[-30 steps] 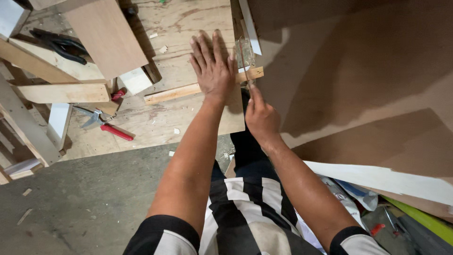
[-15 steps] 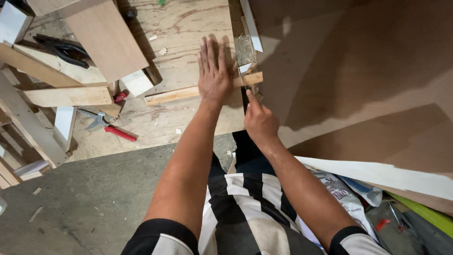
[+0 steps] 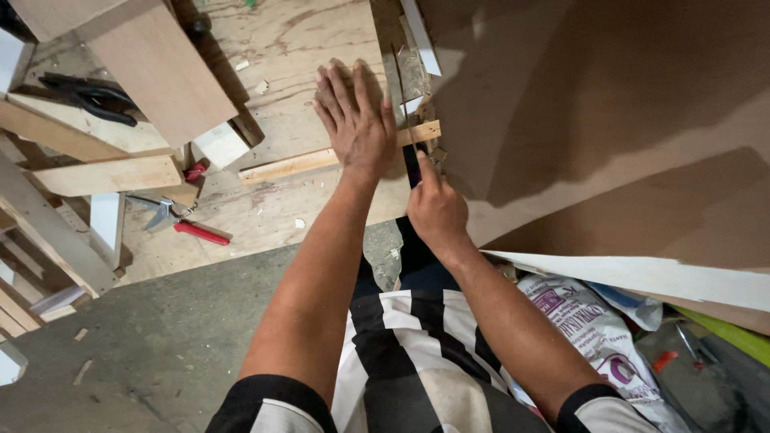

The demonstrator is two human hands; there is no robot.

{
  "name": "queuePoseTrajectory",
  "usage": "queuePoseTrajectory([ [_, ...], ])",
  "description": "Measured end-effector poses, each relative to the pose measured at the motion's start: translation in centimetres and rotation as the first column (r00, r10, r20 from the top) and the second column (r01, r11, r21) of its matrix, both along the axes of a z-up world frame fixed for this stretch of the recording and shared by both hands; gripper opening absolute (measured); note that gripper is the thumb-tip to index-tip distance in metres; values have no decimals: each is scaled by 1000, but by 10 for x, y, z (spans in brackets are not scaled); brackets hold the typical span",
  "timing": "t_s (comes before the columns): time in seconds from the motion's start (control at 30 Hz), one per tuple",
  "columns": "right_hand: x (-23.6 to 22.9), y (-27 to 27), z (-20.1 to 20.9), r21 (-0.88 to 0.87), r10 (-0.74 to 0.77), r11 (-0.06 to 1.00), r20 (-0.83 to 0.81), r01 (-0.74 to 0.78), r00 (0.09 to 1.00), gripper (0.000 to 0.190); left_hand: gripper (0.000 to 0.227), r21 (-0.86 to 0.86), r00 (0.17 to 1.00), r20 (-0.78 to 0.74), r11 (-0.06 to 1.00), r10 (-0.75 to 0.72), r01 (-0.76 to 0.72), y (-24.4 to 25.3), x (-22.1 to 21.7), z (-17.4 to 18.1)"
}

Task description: The person assembles a small wooden crate using wooden slats and scraps. They align the wood pieces by hand, secure them with nails, and use a hammer to drive the nails into the joints while working over a cluttered workshop floor.

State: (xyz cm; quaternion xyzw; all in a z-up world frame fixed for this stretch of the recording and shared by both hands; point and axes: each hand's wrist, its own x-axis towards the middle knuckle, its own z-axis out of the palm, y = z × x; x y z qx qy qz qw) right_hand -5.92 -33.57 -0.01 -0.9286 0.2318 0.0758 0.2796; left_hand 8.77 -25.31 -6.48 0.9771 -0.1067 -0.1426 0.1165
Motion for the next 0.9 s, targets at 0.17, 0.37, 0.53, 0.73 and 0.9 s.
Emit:
queuePoseTrajectory([
  [0.17,-7,0,-5,-37,16,999,121,-11,993,40,68,-2,998,57,1000,9,-9,-11,5,-1],
  [0.37,-6,3,11,-85,44,995,-3,-44,999,53,68,71,999,-38,997,-6,9,-7,7,0],
  [0.53,-14,8,-1,-188,41,982,39,-33,998,34,66,35,1000,25,999,-9,8,-3,4,-5],
  [0.73,-3,16,-5,-356,95,934,152,-35,984,42,68,75,1000,-5,997,17,-16,-6,3,-4],
  [0.9,1,23,-3,-453,152,891,216,-39,964,44,65,4,998,59,1000,11,-11,-3,4,-10],
])
